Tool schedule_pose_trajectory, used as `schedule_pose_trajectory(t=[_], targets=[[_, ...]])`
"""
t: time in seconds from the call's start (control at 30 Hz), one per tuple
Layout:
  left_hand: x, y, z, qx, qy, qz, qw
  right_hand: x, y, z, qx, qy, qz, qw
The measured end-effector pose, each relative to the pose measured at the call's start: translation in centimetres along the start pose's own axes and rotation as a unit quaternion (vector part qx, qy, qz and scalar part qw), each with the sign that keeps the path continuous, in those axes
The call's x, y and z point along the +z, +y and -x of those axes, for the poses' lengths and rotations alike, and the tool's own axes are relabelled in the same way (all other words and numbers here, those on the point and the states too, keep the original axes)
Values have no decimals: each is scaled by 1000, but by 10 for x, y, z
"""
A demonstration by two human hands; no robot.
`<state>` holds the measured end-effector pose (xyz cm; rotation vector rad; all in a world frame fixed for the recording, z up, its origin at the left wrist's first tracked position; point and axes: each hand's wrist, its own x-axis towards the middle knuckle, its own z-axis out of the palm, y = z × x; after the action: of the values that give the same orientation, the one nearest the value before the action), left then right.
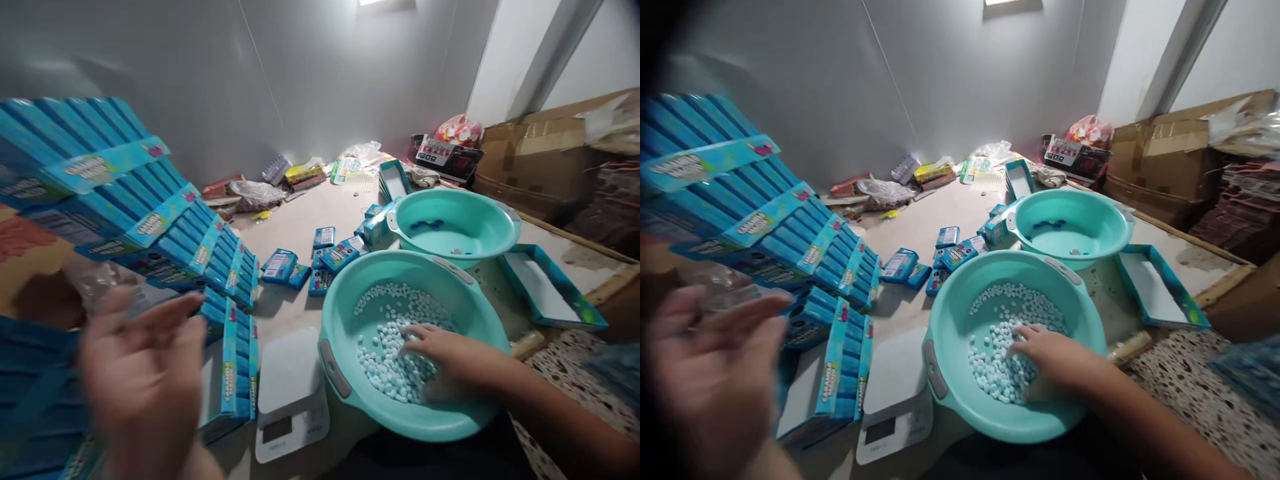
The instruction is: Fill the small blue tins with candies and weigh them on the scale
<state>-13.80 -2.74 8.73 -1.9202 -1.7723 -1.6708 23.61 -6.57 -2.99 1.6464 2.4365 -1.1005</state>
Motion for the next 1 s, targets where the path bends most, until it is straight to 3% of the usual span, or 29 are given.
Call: schedule_pose_trajectory(t=[0.07, 0.1, 0.17, 0.23, 0.3, 0.4, 0.5, 0.63, 0.8, 0.9, 1.0], targets=[[53, 16, 6, 14, -128, -48, 991, -2, -1, 1, -22, -9, 27, 999], [80, 15, 5, 58, -206, -100, 972, -3, -2, 2, -38, -8, 44, 998], [132, 1, -4, 127, -319, -167, 924, -5, -5, 2, -67, -10, 84, 994], [173, -20, -14, 117, -421, -200, 877, -7, -8, 2, -86, -12, 125, 988], [201, -41, -22, 99, -485, -204, 845, -9, -11, 2, -94, -16, 145, 985], [222, -60, -25, 86, -527, -188, 824, -13, -13, 2, -87, -26, 134, 987], [224, -69, -22, 81, -528, -165, 829, -15, -15, 3, -66, -40, 119, 990], [216, -72, -14, 44, -495, -127, 858, -14, -16, 1, -45, -57, 99, 992], [189, -61, 5, -61, -386, -48, 919, -9, -10, -1, -49, -10, 37, 998], [156, -39, 34, -141, -294, 1, 945, -13, 0, 6, -116, 120, 14, 986], [124, -10, 76, -207, -264, 58, 940, -19, 22, 19, -116, 351, -11, 929]])
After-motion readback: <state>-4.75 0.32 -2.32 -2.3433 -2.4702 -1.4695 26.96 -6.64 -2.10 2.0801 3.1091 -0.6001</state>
